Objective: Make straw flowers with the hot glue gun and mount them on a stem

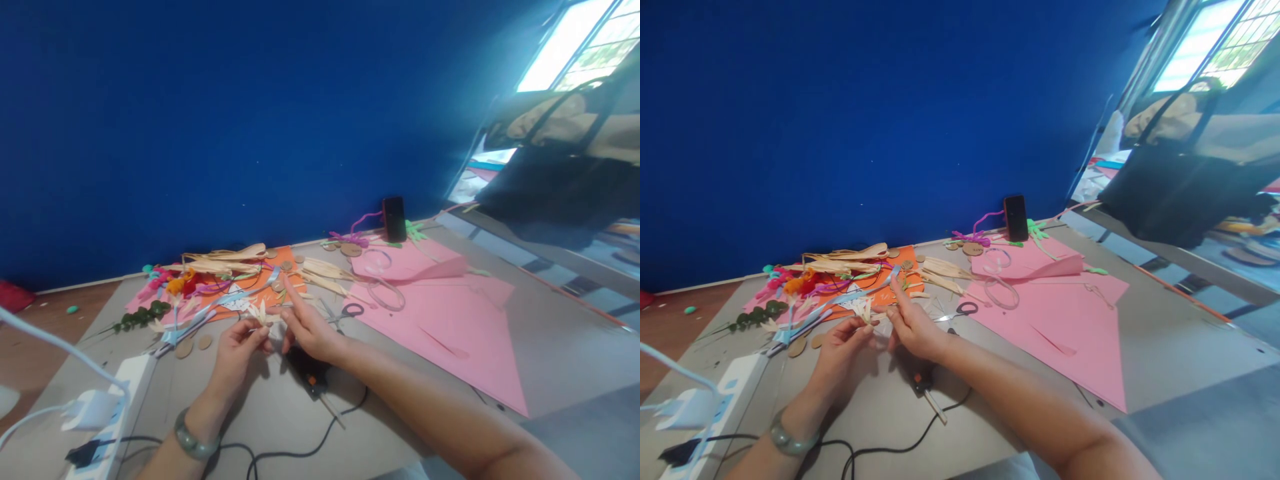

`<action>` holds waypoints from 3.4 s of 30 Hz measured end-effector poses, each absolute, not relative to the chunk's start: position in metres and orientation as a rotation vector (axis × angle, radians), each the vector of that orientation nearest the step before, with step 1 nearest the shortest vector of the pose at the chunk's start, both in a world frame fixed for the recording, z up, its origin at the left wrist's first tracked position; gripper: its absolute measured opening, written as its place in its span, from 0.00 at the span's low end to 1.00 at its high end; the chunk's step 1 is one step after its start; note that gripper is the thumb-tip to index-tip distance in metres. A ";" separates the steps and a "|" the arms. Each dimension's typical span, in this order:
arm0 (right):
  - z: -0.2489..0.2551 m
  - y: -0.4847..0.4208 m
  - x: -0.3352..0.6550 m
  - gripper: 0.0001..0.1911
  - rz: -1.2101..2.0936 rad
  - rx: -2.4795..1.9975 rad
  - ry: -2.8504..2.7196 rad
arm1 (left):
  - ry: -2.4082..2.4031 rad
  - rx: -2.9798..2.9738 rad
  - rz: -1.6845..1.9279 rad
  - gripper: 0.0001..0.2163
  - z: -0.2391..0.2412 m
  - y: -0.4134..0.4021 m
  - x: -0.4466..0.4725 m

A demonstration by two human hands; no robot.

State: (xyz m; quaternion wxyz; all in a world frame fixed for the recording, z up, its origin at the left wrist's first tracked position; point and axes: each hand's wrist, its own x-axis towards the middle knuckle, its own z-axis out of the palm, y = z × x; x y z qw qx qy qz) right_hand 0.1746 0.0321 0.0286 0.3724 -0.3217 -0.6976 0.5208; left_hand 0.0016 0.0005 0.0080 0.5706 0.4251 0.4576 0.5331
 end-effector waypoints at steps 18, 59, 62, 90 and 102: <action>0.032 0.030 0.188 0.10 -0.665 -0.584 -2.253 | 1.081 1.020 1.328 0.08 0.006 -0.001 0.003; 0.034 0.025 0.157 0.09 1.382 -0.898 -1.262 | 1.264 1.244 1.375 0.05 0.007 -0.009 0.003; 0.033 0.024 0.157 0.10 1.401 -0.893 -1.276 | 1.251 1.269 1.371 0.05 0.008 -0.009 0.003; 0.034 0.020 0.155 0.11 1.562 -0.769 -1.228 | 1.230 1.271 1.370 0.08 0.007 -0.005 0.000; 0.035 0.022 0.156 0.06 1.138 -0.999 -1.363 | 1.230 1.177 1.388 0.07 -0.002 -0.004 -0.001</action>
